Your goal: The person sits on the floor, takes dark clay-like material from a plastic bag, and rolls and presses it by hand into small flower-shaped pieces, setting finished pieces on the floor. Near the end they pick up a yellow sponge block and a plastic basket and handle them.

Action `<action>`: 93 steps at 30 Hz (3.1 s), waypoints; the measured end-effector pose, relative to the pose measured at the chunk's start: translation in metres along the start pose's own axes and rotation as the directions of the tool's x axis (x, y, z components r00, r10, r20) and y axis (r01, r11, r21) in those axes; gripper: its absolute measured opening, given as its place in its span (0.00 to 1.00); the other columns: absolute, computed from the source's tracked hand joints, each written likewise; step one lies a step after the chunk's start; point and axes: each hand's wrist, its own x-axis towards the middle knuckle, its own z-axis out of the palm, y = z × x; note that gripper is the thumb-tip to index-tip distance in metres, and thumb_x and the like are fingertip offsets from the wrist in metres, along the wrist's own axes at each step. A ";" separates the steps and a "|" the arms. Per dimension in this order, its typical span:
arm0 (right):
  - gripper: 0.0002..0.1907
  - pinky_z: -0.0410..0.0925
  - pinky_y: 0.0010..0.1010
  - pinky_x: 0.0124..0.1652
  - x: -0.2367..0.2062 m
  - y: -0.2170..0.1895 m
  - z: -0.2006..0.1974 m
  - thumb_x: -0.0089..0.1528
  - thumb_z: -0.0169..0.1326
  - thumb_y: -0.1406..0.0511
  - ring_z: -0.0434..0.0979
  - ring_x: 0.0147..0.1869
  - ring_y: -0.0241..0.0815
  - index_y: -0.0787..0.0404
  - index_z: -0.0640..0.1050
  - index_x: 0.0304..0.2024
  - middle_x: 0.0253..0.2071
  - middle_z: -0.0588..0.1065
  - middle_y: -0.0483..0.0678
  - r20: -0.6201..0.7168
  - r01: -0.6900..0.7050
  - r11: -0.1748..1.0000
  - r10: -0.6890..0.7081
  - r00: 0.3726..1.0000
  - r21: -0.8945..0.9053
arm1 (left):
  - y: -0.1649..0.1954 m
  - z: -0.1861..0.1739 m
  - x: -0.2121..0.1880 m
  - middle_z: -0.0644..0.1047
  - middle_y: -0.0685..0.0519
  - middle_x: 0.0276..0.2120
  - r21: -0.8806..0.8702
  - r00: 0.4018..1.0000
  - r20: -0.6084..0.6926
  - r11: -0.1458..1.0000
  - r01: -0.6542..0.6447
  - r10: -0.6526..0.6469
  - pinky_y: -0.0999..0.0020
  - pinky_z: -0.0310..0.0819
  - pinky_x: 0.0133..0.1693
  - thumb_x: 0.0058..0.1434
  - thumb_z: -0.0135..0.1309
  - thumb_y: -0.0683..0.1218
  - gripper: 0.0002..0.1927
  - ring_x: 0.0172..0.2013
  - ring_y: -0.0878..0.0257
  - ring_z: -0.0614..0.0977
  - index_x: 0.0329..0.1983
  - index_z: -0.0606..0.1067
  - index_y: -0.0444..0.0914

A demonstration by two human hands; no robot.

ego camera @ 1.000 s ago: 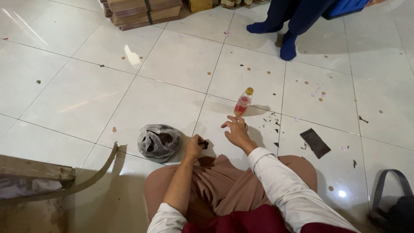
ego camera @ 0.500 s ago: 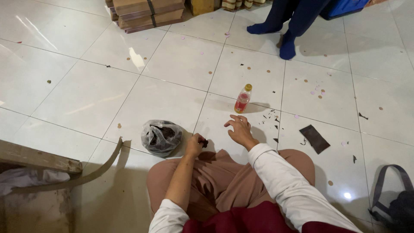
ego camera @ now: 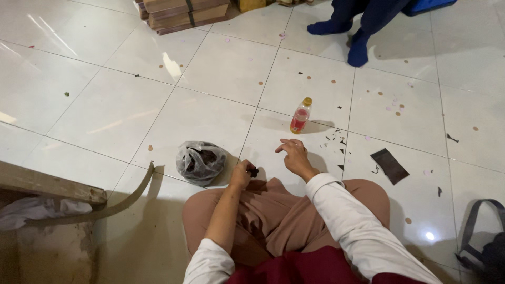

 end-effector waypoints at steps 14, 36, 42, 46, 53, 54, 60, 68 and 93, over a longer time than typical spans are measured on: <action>0.28 0.57 0.44 0.68 0.011 0.010 0.000 0.47 0.41 0.83 0.62 0.69 0.56 0.56 0.82 0.41 0.64 0.74 0.47 0.014 0.093 0.990 -0.095 0.995 0.104 | 0.002 0.008 0.023 0.82 0.41 0.39 0.068 0.996 0.037 0.995 -0.078 0.076 0.55 0.78 0.45 0.53 0.58 0.33 0.13 0.44 0.45 0.84 0.42 0.78 0.36; 0.15 0.56 0.51 0.67 0.025 0.052 0.071 0.57 0.48 0.82 0.62 0.74 0.57 0.57 0.77 0.32 0.68 0.74 0.44 0.302 0.281 0.958 -0.250 0.920 -0.064 | -0.083 0.070 0.057 0.74 0.54 0.42 0.589 0.974 -0.042 0.793 -0.154 0.221 0.54 0.73 0.42 0.57 0.57 0.44 0.11 0.46 0.52 0.76 0.42 0.82 0.52; 0.13 0.53 0.52 0.67 0.020 0.054 0.085 0.55 0.51 0.80 0.61 0.75 0.58 0.58 0.76 0.30 0.70 0.73 0.45 0.388 0.330 0.933 -0.255 0.886 -0.140 | -0.092 0.084 0.052 0.73 0.55 0.41 0.674 0.964 -0.057 0.722 -0.156 0.261 0.54 0.71 0.43 0.57 0.57 0.45 0.15 0.46 0.53 0.76 0.47 0.81 0.53; 0.12 0.52 0.52 0.67 0.022 0.056 0.091 0.54 0.52 0.80 0.60 0.76 0.59 0.57 0.76 0.29 0.70 0.72 0.47 0.404 0.339 0.925 -0.249 0.880 -0.169 | -0.090 0.083 0.053 0.74 0.55 0.41 0.682 0.981 -0.004 0.718 -0.140 0.194 0.55 0.71 0.43 0.56 0.58 0.45 0.18 0.47 0.53 0.76 0.51 0.80 0.53; 0.11 0.51 0.52 0.70 0.015 0.054 0.092 0.52 0.59 0.78 0.60 0.78 0.57 0.55 0.77 0.28 0.70 0.72 0.46 0.438 0.413 0.865 -0.266 0.859 -0.286 | -0.087 0.081 0.051 0.74 0.57 0.47 0.672 0.995 0.026 0.735 -0.090 0.097 0.51 0.71 0.48 0.57 0.60 0.44 0.24 0.51 0.53 0.75 0.57 0.77 0.55; 0.11 0.50 0.53 0.70 0.014 0.053 0.091 0.51 0.59 0.77 0.60 0.77 0.57 0.56 0.77 0.28 0.70 0.72 0.47 0.442 0.416 0.867 -0.270 0.856 -0.276 | -0.087 0.081 0.050 0.74 0.56 0.47 0.677 0.996 0.038 0.731 -0.085 0.081 0.51 0.71 0.48 0.56 0.60 0.44 0.25 0.51 0.53 0.75 0.58 0.77 0.56; 0.09 0.50 0.56 0.69 0.011 0.045 0.089 0.51 0.60 0.76 0.59 0.78 0.57 0.56 0.77 0.27 0.71 0.71 0.47 0.476 0.442 0.842 -0.266 0.838 -0.308 | -0.085 0.080 0.052 0.74 0.55 0.49 0.698 0.995 0.097 0.713 -0.074 0.008 0.50 0.71 0.48 0.55 0.60 0.45 0.28 0.54 0.52 0.74 0.60 0.75 0.58; 0.10 0.48 0.59 0.70 0.006 0.049 0.084 0.49 0.61 0.75 0.56 0.79 0.59 0.58 0.76 0.29 0.70 0.71 0.47 0.470 0.375 0.896 -0.230 0.852 -0.240 | -0.086 0.079 0.053 0.74 0.55 0.49 0.693 0.991 0.134 0.717 -0.076 -0.025 0.49 0.70 0.50 0.57 0.59 0.44 0.29 0.54 0.53 0.74 0.63 0.72 0.57; 0.10 0.44 0.63 0.71 0.003 0.053 0.095 0.52 0.60 0.74 0.55 0.81 0.56 0.53 0.76 0.23 0.70 0.72 0.46 0.460 0.402 0.841 -0.214 0.862 -0.362 | -0.084 0.079 0.050 0.76 0.56 0.48 0.694 0.995 0.097 0.715 -0.083 0.021 0.50 0.71 0.48 0.58 0.56 0.44 0.28 0.52 0.52 0.76 0.63 0.73 0.56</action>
